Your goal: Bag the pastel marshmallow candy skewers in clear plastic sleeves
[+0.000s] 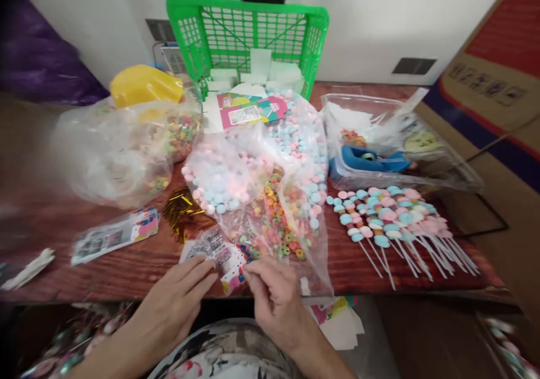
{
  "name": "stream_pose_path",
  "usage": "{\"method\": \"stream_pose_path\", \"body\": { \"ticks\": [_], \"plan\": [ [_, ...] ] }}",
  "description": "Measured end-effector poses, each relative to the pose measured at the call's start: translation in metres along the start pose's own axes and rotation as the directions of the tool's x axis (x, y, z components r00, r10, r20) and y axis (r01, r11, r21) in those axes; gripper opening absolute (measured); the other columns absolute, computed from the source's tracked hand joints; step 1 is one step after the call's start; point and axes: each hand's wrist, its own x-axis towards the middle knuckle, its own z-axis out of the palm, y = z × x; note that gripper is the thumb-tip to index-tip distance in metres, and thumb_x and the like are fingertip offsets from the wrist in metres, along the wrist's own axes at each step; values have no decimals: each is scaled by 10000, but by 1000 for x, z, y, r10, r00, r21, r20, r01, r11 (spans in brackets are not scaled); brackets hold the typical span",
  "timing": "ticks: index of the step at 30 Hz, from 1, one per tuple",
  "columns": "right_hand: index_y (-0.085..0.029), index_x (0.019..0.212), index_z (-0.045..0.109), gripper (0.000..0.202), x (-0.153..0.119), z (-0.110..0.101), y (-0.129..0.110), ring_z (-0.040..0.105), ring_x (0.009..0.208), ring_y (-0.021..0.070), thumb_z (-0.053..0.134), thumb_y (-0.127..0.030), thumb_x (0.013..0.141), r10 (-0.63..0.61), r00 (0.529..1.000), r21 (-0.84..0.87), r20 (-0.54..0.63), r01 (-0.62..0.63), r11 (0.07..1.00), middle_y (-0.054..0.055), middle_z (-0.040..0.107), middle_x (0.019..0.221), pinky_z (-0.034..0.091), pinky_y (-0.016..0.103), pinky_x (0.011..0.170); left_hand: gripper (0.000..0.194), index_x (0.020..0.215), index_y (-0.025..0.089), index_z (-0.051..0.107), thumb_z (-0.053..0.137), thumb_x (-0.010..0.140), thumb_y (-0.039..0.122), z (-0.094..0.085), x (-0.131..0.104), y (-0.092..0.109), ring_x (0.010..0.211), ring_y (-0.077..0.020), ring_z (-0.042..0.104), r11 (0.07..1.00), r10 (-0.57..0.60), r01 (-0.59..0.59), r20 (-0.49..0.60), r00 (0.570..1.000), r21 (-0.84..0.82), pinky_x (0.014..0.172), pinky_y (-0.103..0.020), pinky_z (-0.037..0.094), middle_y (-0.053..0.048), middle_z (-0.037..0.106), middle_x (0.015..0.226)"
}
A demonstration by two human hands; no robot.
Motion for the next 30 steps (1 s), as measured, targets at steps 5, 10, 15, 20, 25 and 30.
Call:
{"method": "stream_pose_path", "body": {
  "ticks": [5, 10, 15, 20, 25, 30],
  "plan": [
    [-199, 972, 639, 147, -14, -82, 43, 636, 776, 158, 513, -165, 904, -119, 941, -608, -315, -104, 787, 42, 680, 868, 479, 272, 729, 376, 1184, 121, 600, 535, 815, 98, 20, 72, 0, 1094, -274, 558, 968, 245, -249, 212, 946, -7, 900, -405, 482, -126, 638, 1162],
    [-177, 893, 661, 164, -41, -137, 97, 616, 779, 214, 521, -261, 886, 128, 929, -872, -348, -371, 319, 73, 681, 883, 441, 317, 693, 349, 1183, 112, 592, 437, 874, 56, 38, 62, -19, 1059, -257, 584, 946, 322, -320, -50, 945, 55, 894, -388, 486, -135, 660, 1128],
    [-189, 840, 652, 154, -46, -134, 122, 595, 742, 201, 506, -228, 870, 285, 885, -875, -367, -433, 217, 76, 677, 881, 378, 298, 606, 488, 1250, 131, 558, 387, 809, 11, 35, 55, -28, 1209, -228, 519, 953, 279, -285, -62, 958, -104, 1019, -380, 455, -131, 624, 1244],
    [-186, 876, 647, 154, -43, -147, 119, 568, 621, 173, 494, -199, 872, 264, 874, -861, -407, -464, 210, 56, 683, 778, 341, 281, 569, 451, 1198, 152, 596, 434, 789, 53, 32, 59, -34, 1138, -227, 570, 938, 294, -297, -44, 955, -176, 979, -374, 484, -118, 655, 1195],
    [-188, 901, 665, 205, -31, -178, 109, 576, 645, 170, 465, -230, 880, 157, 918, -899, -365, -391, 194, 58, 685, 798, 332, 272, 569, 403, 1130, 153, 620, 404, 811, 35, 37, 64, -33, 1010, -213, 619, 933, 306, -327, -145, 941, -149, 902, -349, 506, -108, 693, 1063],
    [-196, 884, 668, 201, -13, -193, 101, 568, 641, 163, 469, -214, 858, 159, 946, -937, -282, -307, 167, 51, 683, 830, 308, 272, 536, 436, 1160, 148, 615, 401, 802, 23, 26, 63, -32, 1069, -222, 603, 942, 299, -302, -40, 953, -150, 945, -361, 486, -100, 679, 1145]
  ]
}}
